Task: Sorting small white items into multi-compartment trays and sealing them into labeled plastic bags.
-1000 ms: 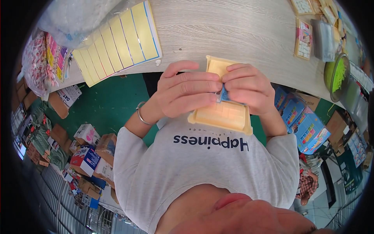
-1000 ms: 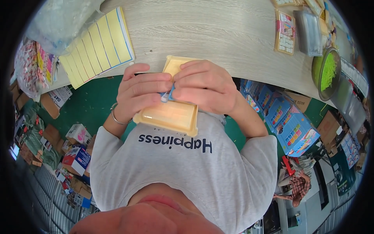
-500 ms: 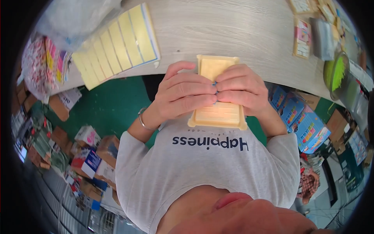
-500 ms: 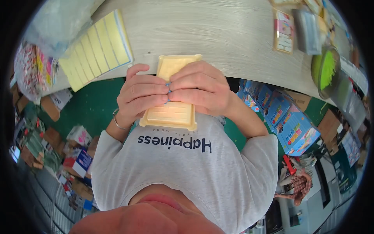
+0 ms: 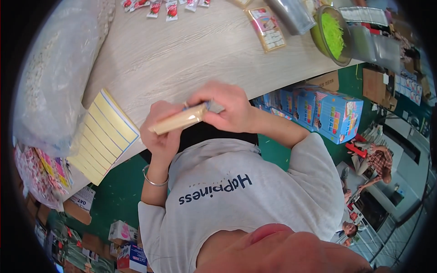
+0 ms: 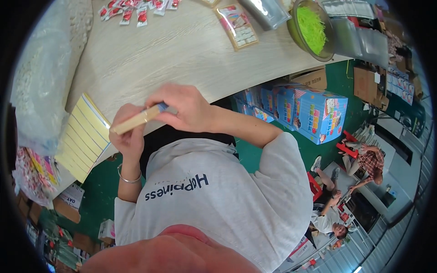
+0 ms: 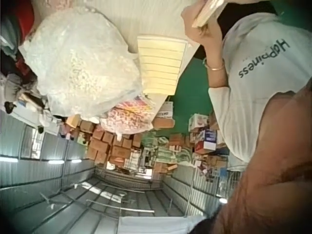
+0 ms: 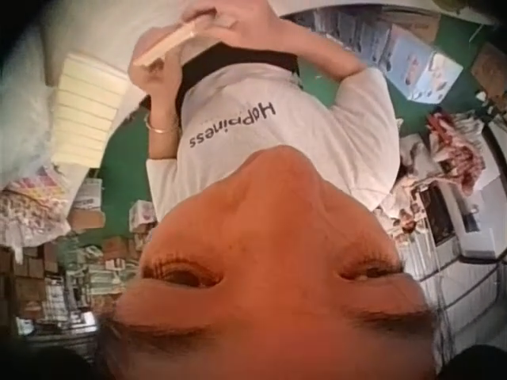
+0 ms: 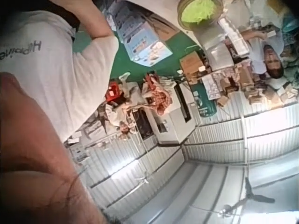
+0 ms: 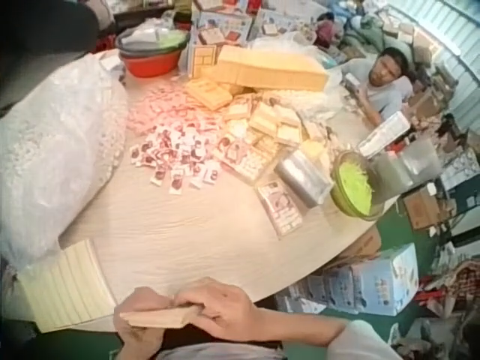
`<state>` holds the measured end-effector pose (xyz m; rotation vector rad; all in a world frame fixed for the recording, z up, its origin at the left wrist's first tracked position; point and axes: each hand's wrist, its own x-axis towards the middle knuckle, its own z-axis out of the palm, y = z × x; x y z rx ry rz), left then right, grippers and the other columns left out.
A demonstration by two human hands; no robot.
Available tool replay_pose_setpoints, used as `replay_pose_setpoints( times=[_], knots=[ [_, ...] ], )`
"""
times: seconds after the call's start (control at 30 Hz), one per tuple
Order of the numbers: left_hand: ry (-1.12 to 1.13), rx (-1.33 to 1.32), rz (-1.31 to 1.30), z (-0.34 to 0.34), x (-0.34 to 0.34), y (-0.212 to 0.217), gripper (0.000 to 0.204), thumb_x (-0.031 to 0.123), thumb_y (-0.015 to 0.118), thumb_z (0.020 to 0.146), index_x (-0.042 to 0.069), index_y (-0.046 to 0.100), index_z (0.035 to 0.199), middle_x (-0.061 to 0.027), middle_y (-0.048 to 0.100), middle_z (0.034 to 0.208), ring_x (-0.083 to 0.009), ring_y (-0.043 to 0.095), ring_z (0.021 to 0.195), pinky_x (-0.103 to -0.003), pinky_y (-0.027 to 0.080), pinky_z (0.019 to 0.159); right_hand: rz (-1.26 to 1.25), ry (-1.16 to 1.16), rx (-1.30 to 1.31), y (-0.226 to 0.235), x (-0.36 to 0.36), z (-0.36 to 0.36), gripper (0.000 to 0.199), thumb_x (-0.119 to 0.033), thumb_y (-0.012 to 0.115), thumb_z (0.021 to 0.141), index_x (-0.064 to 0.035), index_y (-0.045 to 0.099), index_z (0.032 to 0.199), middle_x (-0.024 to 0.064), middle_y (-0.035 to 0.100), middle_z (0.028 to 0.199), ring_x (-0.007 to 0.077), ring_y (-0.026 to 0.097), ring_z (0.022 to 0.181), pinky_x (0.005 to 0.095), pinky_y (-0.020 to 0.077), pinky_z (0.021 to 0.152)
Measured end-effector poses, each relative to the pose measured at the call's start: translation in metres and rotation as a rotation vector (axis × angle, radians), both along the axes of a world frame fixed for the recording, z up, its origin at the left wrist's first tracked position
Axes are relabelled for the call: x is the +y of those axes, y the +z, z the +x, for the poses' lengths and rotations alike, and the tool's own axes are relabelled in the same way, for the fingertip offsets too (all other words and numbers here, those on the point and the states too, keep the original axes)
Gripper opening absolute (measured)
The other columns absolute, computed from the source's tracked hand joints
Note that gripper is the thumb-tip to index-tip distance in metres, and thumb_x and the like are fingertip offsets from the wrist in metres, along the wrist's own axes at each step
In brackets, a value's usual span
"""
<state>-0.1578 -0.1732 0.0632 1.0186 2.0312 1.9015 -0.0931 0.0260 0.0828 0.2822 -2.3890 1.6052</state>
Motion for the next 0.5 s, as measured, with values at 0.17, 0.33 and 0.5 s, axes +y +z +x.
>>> replay_pose_setpoints(
  times=[0.17, 0.33, 0.5],
  knots=[
    [0.067, -0.192, 0.115, -0.022, 0.045, -0.008, 0.022, -0.001, 0.075, 0.087, -0.002, 0.068, 0.108, -0.014, 0.071, 0.113, -0.0188, 0.068, 0.096, -0.029, 0.052, 0.084, 0.003, -0.228, 0.039, 0.006, 0.037, -0.026, 0.024, -0.003, 0.082, 0.075, -0.0037, 0.068, 0.094, 0.0069, 0.066, 0.085, 0.0216, 0.064, 0.072, 0.0325, 0.0549, 0.072],
    [0.109, -0.248, -0.01, -0.048, 0.075, -0.011, 0.026, 0.002, 0.079, 0.087, -0.002, 0.069, 0.111, -0.0074, 0.074, 0.098, -0.0115, 0.067, 0.088, -0.024, 0.05, 0.078, -0.057, -0.077, -0.179, 0.007, 0.074, -0.041, 0.027, -0.011, 0.086, 0.082, -0.0005, 0.068, 0.098, 0.0034, 0.069, 0.087, 0.0107, 0.065, 0.081, 0.0269, 0.0535, 0.071],
    [-0.048, -0.574, 0.207, -0.077, 0.105, -0.011, 0.038, 0.002, 0.077, 0.089, -0.006, 0.063, 0.124, -0.0115, 0.07, 0.119, -0.0134, 0.066, 0.103, -0.028, 0.054, 0.09, -0.147, -0.026, -0.368, 0.012, 0.105, -0.071, 0.024, -0.003, 0.078, 0.089, 0.0012, 0.067, 0.109, 0.004, 0.071, 0.1, 0.0065, 0.065, 0.093, 0.0248, 0.0551, 0.077]
  ],
)
